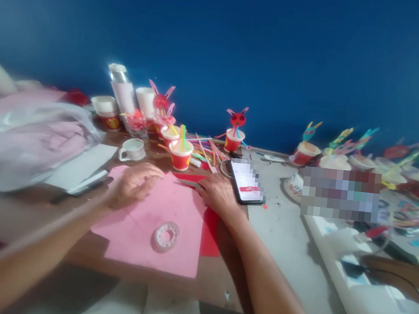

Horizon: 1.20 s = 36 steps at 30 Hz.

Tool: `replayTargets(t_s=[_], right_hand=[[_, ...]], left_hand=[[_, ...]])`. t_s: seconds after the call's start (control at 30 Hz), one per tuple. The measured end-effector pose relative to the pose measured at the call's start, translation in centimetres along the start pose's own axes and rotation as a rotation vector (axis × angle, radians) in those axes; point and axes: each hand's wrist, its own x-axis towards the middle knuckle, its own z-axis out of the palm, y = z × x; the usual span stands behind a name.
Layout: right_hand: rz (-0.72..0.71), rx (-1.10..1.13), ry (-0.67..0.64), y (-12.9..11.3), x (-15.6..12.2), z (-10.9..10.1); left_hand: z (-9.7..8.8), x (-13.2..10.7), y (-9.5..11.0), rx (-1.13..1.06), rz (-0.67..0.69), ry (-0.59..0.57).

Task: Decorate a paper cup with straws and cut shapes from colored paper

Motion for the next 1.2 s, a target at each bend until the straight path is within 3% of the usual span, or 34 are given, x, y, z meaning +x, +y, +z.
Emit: replayTargets(t_s=[0.33, 0.6, 0.93, 1.2], right_hand=[[0.072, -0.037, -0.045, -0.4, 0.5, 0.8], [0.105, -0.058, -0.041, -0.6, 0.3, 1.0], [0.154, -0.032, 0.160, -0.2, 0.1, 1.4], [0.092, 0.019, 0.304, -0.5, 0.0, 1.1]], left_hand=[[0.3, -1.7, -0.9, -0.011, -0.188, -0.019], [0.3, -2.0, -0.8, -0.036, -0.236, -0.032], [0.2, -1.9, -0.5, -0.049, -0.326, -0.011], [1.0, -2.5, -2.1, -0.092, -0.409, 0.006]])
